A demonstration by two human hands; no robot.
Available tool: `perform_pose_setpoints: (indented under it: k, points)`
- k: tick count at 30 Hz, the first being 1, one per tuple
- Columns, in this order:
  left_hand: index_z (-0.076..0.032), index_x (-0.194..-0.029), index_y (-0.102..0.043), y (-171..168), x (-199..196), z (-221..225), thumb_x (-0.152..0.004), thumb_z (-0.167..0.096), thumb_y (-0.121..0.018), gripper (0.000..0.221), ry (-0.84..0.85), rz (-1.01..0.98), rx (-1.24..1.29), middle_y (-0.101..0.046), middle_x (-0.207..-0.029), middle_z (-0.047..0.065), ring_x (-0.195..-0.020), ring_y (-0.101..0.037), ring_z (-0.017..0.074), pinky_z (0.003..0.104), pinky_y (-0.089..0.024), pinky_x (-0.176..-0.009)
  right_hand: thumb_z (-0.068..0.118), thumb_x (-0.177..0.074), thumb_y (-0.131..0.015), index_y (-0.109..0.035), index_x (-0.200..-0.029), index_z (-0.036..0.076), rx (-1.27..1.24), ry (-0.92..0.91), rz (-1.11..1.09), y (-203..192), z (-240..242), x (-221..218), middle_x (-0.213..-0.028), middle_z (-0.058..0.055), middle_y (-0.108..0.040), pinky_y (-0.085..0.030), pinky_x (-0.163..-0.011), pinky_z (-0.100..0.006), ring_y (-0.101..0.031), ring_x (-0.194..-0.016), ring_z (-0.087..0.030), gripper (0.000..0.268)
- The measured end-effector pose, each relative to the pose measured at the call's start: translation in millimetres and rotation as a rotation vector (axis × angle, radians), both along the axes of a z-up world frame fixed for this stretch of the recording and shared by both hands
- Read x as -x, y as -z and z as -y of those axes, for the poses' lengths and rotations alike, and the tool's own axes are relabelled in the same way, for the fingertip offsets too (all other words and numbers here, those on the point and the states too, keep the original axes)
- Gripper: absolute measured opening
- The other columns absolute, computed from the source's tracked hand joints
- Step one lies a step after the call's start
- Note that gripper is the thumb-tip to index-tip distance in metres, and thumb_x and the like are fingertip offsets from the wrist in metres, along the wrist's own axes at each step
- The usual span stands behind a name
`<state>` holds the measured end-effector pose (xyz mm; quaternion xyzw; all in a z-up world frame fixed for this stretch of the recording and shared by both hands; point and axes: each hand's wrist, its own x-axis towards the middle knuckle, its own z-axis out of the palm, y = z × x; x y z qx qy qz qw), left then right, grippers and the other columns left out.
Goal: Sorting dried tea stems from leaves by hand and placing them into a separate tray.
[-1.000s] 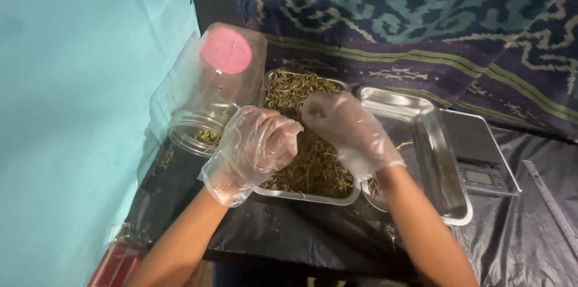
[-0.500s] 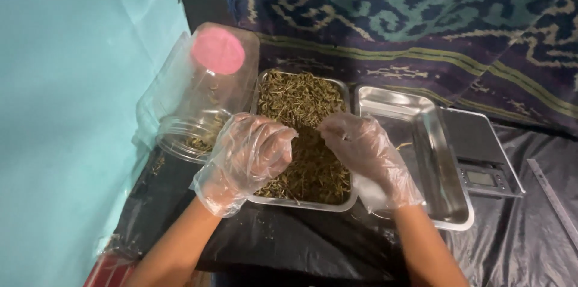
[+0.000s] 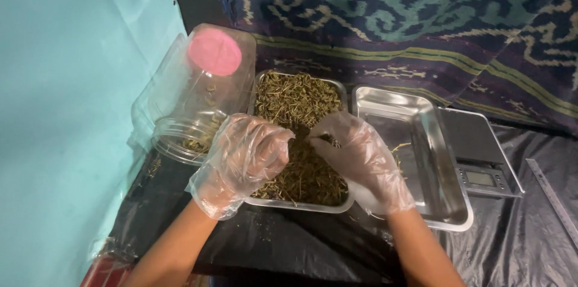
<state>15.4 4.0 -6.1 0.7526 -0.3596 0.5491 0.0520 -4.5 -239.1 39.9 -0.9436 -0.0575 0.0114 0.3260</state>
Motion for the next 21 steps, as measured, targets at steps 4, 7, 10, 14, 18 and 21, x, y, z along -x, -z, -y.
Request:
perform_pose_setpoints:
  k: [4, 7, 10, 14, 18, 21]
  points:
    - [-0.025, -0.09, -0.064, 15, -8, 1, -0.12, -0.031, -0.051, 0.033, 0.062, -0.218, 0.011, -0.061, -0.084, -0.008, -0.082, -0.06, 0.0057, 0.035, -0.053, -0.085, 0.01, -0.111, -0.066, -0.084, -0.118, 0.008, -0.141, -0.083, 0.026, 6, 13, -11, -0.11, -0.017, -0.085, -0.071, -0.072, -0.036, -0.083, -0.089, -0.027, 0.02]
    - [-0.023, -0.105, -0.07, 34, -12, 8, -0.118, -0.032, -0.055, 0.022, 0.047, -0.172, 0.029, -0.061, -0.087, -0.005, -0.084, -0.062, 0.0116, 0.041, -0.056, -0.088, 0.012, -0.112, -0.063, -0.085, -0.118, 0.006, -0.183, -0.014, -0.04, 4, 17, -9, -0.104, -0.017, -0.085, -0.07, -0.069, -0.034, -0.082, -0.083, -0.026, 0.023]
    - [-0.026, -0.128, -0.076, 55, -25, 6, -0.115, -0.038, -0.059, 0.025, 0.103, -0.177, 0.074, -0.063, -0.099, -0.007, -0.093, -0.065, 0.0122, 0.039, -0.059, -0.09, 0.012, -0.113, -0.064, -0.084, -0.116, 0.006, -0.23, -0.044, -0.014, 16, 23, -11, -0.099, -0.016, -0.085, -0.071, -0.069, -0.035, -0.083, -0.083, -0.027, 0.021]
    - [-0.03, -0.144, -0.074, 57, -26, 12, -0.11, -0.042, -0.071, 0.036, 0.306, -0.215, 0.124, -0.073, -0.113, -0.011, -0.1, -0.073, 0.0095, 0.036, -0.063, -0.091, 0.014, -0.112, -0.067, -0.082, -0.119, 0.006, -0.31, -0.103, -0.043, 34, 28, -18, -0.101, -0.017, -0.083, -0.072, -0.072, -0.037, -0.083, -0.086, -0.029, 0.019]
    - [-0.03, -0.134, -0.075, 37, -10, 13, -0.114, -0.042, -0.068, 0.025, 0.224, -0.158, 0.039, -0.07, -0.111, -0.009, -0.098, -0.069, 0.0107, 0.038, -0.062, -0.09, 0.015, -0.112, -0.068, -0.08, -0.121, 0.006, -0.367, -0.16, -0.075, 50, 26, -24, -0.102, -0.018, -0.083, -0.073, -0.075, -0.039, -0.083, -0.089, -0.03, 0.018]
    - [-0.027, -0.124, -0.074, 30, -5, 14, -0.113, -0.025, -0.07, 0.012, 0.177, -0.248, 0.036, -0.064, -0.095, -0.007, -0.088, -0.068, 0.0121, 0.035, -0.062, -0.087, 0.017, -0.111, -0.07, -0.078, -0.124, 0.006, -0.423, -0.213, -0.094, 48, 25, -25, -0.104, -0.019, -0.082, -0.074, -0.078, -0.041, -0.082, -0.092, -0.031, 0.019]
